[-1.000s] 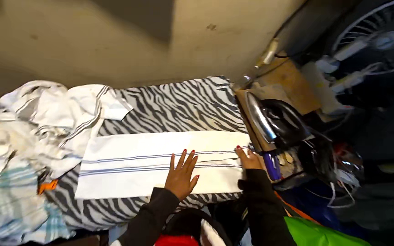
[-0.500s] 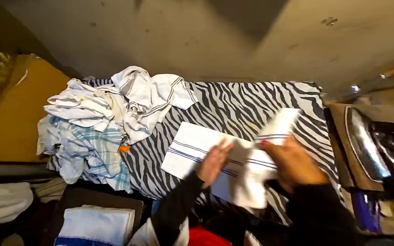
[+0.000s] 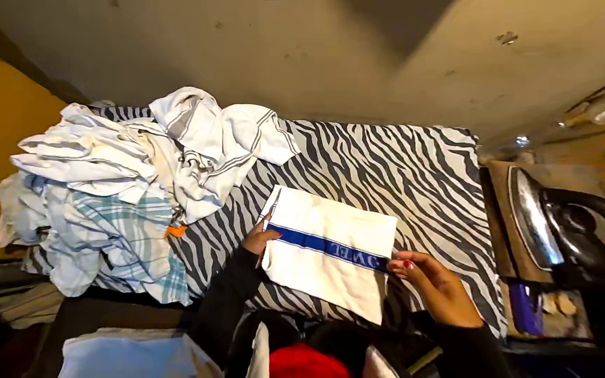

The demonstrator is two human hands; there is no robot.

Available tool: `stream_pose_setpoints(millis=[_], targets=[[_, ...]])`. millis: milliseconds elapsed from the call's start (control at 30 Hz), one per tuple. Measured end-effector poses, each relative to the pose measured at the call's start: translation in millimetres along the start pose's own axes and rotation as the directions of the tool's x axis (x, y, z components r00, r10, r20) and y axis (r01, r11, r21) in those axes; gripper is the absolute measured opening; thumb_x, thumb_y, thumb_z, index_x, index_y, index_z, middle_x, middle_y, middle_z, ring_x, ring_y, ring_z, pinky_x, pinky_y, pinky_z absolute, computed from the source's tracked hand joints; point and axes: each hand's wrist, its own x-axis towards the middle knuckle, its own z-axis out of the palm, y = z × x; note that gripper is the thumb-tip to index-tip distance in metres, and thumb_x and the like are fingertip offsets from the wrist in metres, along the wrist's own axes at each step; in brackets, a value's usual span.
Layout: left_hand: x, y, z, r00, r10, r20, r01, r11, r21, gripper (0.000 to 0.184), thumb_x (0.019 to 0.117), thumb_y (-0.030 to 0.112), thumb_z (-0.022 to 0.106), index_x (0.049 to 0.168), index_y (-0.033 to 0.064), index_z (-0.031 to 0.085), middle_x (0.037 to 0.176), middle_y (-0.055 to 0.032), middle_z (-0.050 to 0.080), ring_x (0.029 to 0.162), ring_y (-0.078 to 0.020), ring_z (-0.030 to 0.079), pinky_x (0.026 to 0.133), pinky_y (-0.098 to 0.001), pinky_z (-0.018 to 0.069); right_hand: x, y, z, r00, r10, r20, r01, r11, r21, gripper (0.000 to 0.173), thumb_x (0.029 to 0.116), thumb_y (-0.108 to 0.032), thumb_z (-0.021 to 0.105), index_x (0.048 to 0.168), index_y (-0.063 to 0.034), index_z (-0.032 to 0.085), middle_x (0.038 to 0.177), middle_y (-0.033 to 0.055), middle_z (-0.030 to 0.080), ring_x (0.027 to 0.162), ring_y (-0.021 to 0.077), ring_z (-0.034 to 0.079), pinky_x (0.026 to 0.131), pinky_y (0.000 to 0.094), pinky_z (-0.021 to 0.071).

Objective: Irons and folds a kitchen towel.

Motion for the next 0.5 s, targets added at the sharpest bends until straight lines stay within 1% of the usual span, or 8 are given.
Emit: stream_pose_setpoints(millis=[67,133,167,233,300,367,433,500], targets=[[9,4,-9,0.999,0.044,0.027,-0.047,0.992,0.117,0.067,0.0863,-0.014,0.049,0.151,-0.0051,0.033,0.126,-0.0163,0.063,0.101,-0.0101,0.067,0.089,-0.0285,0.0568,-2,-2,14,0.985,-0.169,-0.026,0.166,0.983,-0.084,0.027,0.1011,-0.014,0.054,0.116,0.0066,0.064,0.106,0.0026,0.073,0.096,0.0034,0.071,0.088,0.0234,0.0602],[12,10,-18,0.987,0.156,0.030,-0.156,0.913,0.378,0.057,0.0894,-0.014,0.048,0.146,-0.0040,0.044,0.128,-0.0188,0.064,0.108,-0.0165,0.066,0.094,-0.0339,0.0546,1,-8,34,0.944,-0.329,-0.021,0.315,0.918,-0.239,0.031,0.1025,-0.014,0.051,0.115,0.0099,0.067,0.113,0.0155,0.072,0.105,0.0127,0.069,0.094,0.0281,0.0573],[8,15,-17,0.972,0.236,0.007,-0.197,0.793,0.576,0.057,0.0911,-0.012,0.048,0.147,-0.0018,0.046,0.132,-0.0207,0.064,0.115,-0.0240,0.065,0.097,-0.0410,0.0531,4,-11,43,0.918,-0.395,-0.019,0.371,0.876,-0.309,0.033,0.1025,-0.013,0.049,0.115,0.0099,0.069,0.115,0.0205,0.072,0.110,0.0202,0.069,0.097,0.0322,0.0561],[-11,28,5,0.891,0.454,-0.003,-0.202,0.403,0.893,0.059,0.0918,-0.007,0.054,0.150,-0.0008,0.047,0.141,-0.0269,0.056,0.122,-0.0417,0.061,0.100,-0.0583,0.0496,10,-15,60,0.861,-0.508,-0.035,0.462,0.808,-0.367,0.034,0.1028,-0.011,0.046,0.113,0.0100,0.071,0.117,0.0250,0.072,0.119,0.0321,0.068,0.105,0.0384,0.0532],[-27,26,43,0.769,0.614,0.180,-0.296,0.091,0.951,0.058,0.0904,0.002,0.058,0.147,-0.0055,0.049,0.150,-0.0313,0.047,0.137,-0.0493,0.048,0.110,-0.0658,0.0379,14,-14,72,0.816,-0.577,-0.033,0.512,0.749,-0.421,0.038,0.1056,-0.015,0.041,0.115,0.0081,0.070,0.120,0.0244,0.072,0.126,0.0377,0.064,0.112,0.0441,0.0482],[-22,2,75,0.644,0.612,0.460,-0.516,-0.097,0.851,0.046,0.0946,0.013,0.057,0.139,0.0006,0.061,0.147,-0.0222,0.056,0.140,-0.0422,0.050,0.114,-0.0636,0.0369,19,5,80,0.811,-0.584,0.008,0.466,0.638,-0.613,0.052,0.1092,-0.031,0.034,0.127,0.0038,0.068,0.133,0.0247,0.067,0.135,0.0478,0.054,0.115,0.0629,0.0389],[2,-23,69,0.729,0.462,0.505,-0.513,-0.120,0.850,0.045,0.1026,0.030,0.054,0.145,0.0160,0.060,0.157,-0.0097,0.049,0.150,-0.0350,0.039,0.120,-0.0677,0.0224,19,43,83,0.898,-0.440,-0.008,0.260,0.547,-0.796,0.071,0.1046,-0.051,0.036,0.144,0.0044,0.056,0.151,0.0316,0.049,0.145,0.0575,0.038,0.112,0.0805,0.0226],[32,-30,30,0.850,0.472,0.234,-0.232,-0.063,0.971,0.049,0.1040,0.035,0.054,0.151,0.0208,0.053,0.163,-0.0062,0.040,0.154,-0.0356,0.028,0.120,-0.0716,0.0157,16,69,64,0.962,-0.246,-0.116,0.035,0.536,-0.843,0.091,0.0955,-0.064,0.047,0.154,0.0049,0.042,0.161,0.0364,0.030,0.151,0.0595,0.022,0.113,0.0835,0.0113]])
